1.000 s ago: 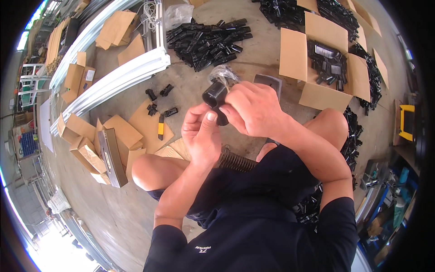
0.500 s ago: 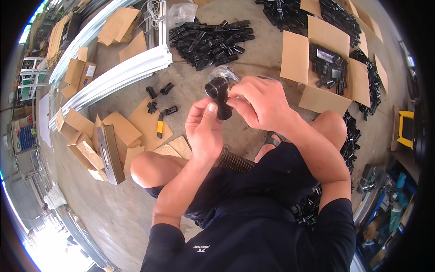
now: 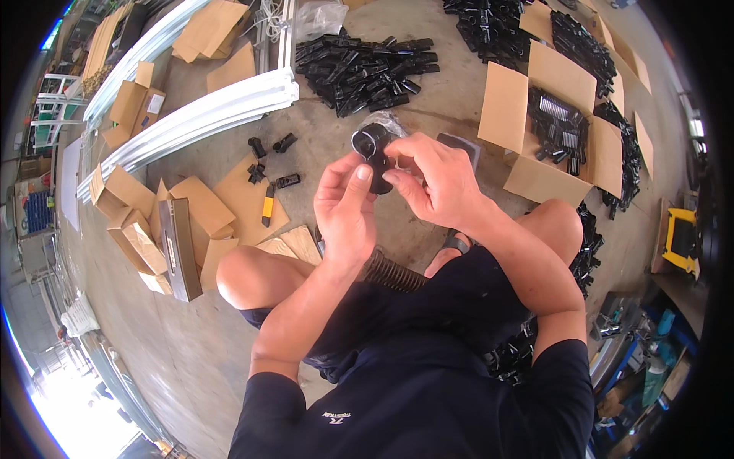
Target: The person takes black metal components out of plastic bags and places them into cardboard boxes.
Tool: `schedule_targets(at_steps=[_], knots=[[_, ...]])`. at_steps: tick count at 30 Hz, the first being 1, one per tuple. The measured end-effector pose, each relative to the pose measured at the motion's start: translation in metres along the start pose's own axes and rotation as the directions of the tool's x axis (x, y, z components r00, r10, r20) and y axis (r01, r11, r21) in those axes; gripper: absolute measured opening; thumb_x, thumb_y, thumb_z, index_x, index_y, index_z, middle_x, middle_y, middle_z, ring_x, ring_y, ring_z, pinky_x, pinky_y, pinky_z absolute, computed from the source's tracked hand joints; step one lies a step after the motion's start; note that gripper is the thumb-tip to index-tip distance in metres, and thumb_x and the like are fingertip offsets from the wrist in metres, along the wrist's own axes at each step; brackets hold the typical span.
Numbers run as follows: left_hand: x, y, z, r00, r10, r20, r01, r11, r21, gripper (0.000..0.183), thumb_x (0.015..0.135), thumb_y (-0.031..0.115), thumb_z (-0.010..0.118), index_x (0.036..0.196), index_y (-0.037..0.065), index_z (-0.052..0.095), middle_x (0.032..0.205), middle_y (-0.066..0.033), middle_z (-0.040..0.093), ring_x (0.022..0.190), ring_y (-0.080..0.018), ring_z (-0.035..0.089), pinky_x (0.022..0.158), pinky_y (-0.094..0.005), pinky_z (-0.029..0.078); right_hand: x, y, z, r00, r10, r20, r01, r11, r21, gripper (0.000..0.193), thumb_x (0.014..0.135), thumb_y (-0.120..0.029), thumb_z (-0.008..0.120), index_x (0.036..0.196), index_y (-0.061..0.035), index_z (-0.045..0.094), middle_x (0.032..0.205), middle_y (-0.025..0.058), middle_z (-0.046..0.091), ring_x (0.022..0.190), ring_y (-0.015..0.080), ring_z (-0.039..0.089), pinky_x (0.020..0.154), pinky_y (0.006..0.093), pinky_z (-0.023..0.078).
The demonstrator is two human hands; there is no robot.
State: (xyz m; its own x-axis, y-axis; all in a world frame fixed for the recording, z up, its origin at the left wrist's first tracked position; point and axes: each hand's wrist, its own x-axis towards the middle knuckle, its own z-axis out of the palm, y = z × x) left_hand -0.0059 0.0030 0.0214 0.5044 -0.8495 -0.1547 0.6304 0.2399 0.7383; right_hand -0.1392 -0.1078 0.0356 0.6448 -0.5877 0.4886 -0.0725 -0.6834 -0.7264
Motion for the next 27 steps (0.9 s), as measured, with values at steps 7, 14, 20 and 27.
schedule_targets(at_steps=[7,14,20,27], knots=[[0.008,0.003,-0.006,0.994,-0.093,-0.049,0.097,0.992,0.08,0.019,0.102,0.006,0.063,0.12,-0.002,0.063,0.112,-0.0157,0.072,0.098,-0.0261,0.073,0.086,-0.0399,0.061,0.009,0.002,-0.002,0.984,-0.079,0.162,0.081,0.997,-0.007,0.099,0.067,-0.008,0.089,0.153,-0.0076,0.039,0.154,0.0187,0.042,0.133,0.0381,0.053,0.092,0.04,0.058],[0.008,0.004,-0.004,0.982,-0.175,-0.072,0.183,0.976,0.116,0.02,0.102,0.007,0.063,0.119,-0.003,0.064,0.107,-0.0165,0.073,0.095,-0.0258,0.074,0.084,-0.0384,0.061,0.007,0.013,-0.006,0.958,0.018,0.288,-0.091,0.966,0.242,0.092,0.072,0.004,0.078,0.155,-0.0079,0.039,0.156,0.0182,0.041,0.138,0.0364,0.05,0.101,0.041,0.056],[0.012,0.014,-0.001,0.961,-0.262,-0.083,0.272,0.95,0.153,0.03,0.101,0.012,0.066,0.127,-0.002,0.059,0.113,-0.0147,0.071,0.097,-0.024,0.073,0.084,-0.0368,0.06,0.005,0.022,-0.003,0.956,0.039,0.292,-0.125,0.951,0.284,0.092,0.073,0.004,0.078,0.155,-0.008,0.039,0.156,0.0171,0.042,0.138,0.0335,0.051,0.103,0.0411,0.055],[0.019,0.023,-0.008,0.914,-0.403,0.052,0.399,0.914,0.07,0.041,0.1,0.012,0.067,0.136,-0.004,0.054,0.121,-0.0166,0.07,0.105,-0.028,0.072,0.092,-0.0406,0.06,0.004,0.021,-0.005,0.961,0.034,0.276,-0.102,0.967,0.234,0.092,0.072,0.001,0.079,0.154,-0.0069,0.04,0.155,0.0179,0.045,0.136,0.0334,0.053,0.102,0.0401,0.054]])
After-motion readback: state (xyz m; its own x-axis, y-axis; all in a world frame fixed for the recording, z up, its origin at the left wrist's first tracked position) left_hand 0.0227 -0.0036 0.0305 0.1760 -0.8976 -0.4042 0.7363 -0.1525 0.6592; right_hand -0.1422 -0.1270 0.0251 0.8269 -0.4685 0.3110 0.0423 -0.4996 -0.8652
